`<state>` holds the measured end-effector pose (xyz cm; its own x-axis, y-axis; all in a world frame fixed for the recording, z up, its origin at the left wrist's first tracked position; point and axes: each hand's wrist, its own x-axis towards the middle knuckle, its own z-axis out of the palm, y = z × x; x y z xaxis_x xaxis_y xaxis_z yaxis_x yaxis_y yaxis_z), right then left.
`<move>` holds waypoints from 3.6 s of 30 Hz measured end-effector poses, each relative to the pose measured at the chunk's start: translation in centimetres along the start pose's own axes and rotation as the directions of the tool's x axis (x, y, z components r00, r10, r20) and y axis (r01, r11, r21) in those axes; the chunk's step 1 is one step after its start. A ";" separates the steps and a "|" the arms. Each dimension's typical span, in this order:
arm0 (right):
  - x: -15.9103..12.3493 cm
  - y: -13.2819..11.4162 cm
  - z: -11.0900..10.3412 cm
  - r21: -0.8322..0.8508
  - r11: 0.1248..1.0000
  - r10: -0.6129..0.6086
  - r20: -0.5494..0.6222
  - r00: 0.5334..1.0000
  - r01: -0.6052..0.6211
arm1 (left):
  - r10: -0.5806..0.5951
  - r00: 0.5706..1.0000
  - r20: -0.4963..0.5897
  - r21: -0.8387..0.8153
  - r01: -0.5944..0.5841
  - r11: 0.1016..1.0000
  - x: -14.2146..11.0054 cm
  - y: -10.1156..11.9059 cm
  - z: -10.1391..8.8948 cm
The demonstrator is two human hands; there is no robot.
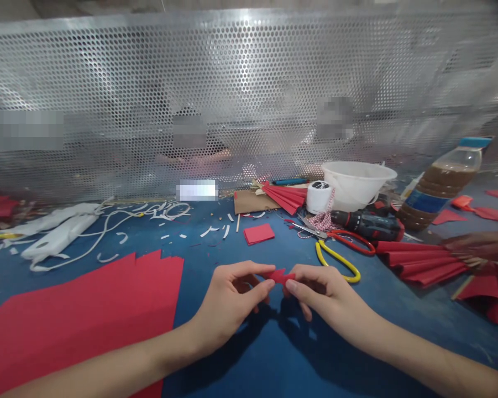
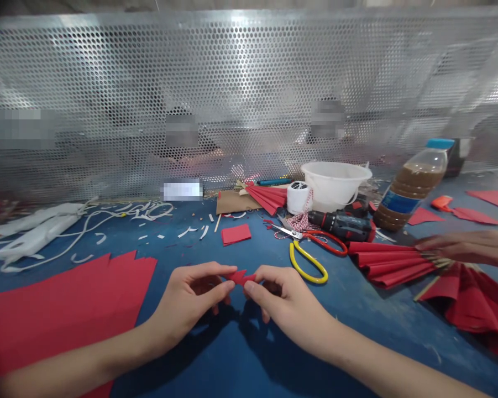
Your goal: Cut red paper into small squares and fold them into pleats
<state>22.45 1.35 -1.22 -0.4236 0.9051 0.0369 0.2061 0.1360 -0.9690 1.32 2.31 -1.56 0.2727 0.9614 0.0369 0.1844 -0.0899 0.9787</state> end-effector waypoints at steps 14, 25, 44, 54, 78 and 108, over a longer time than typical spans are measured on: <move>-0.1 0.2 -0.1 0.012 1.000 -0.012 0.069 0.998 0.011 | 0.101 0.994 0.040 0.020 -0.102 0.995 0.1 0.0 -0.1; -0.2 0.5 0.0 0.132 0.991 -0.014 -0.106 0.994 0.028 | -0.004 1.000 0.006 0.067 0.003 0.998 0.0 0.2 -0.1; 0.1 0.8 0.2 0.143 0.990 0.024 -0.100 0.995 -0.010 | -0.002 0.999 0.047 -0.063 0.005 0.998 -0.1 0.5 -0.1; -0.1 0.9 0.3 0.165 0.986 0.044 -0.049 0.998 -0.035 | -0.027 0.983 0.184 -0.129 0.051 0.990 0.4 0.3 -0.7; -0.4 0.4 0.3 0.010 1.000 -0.007 -0.099 0.995 0.008 | 0.009 0.976 0.218 -0.057 0.004 0.998 0.5 0.1 -1.1; -1.2 0.1 0.5 -0.225 0.961 -0.169 -0.022 0.985 0.160 | 0.681 0.694 0.235 0.557 -0.670 0.491 -2.1 0.5 -0.5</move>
<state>22.54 0.07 -1.51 -0.4330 0.8777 0.2052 0.3286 0.3657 -0.8708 0.33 0.35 -1.03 0.5366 0.5450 0.6443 0.4336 -0.8331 0.3435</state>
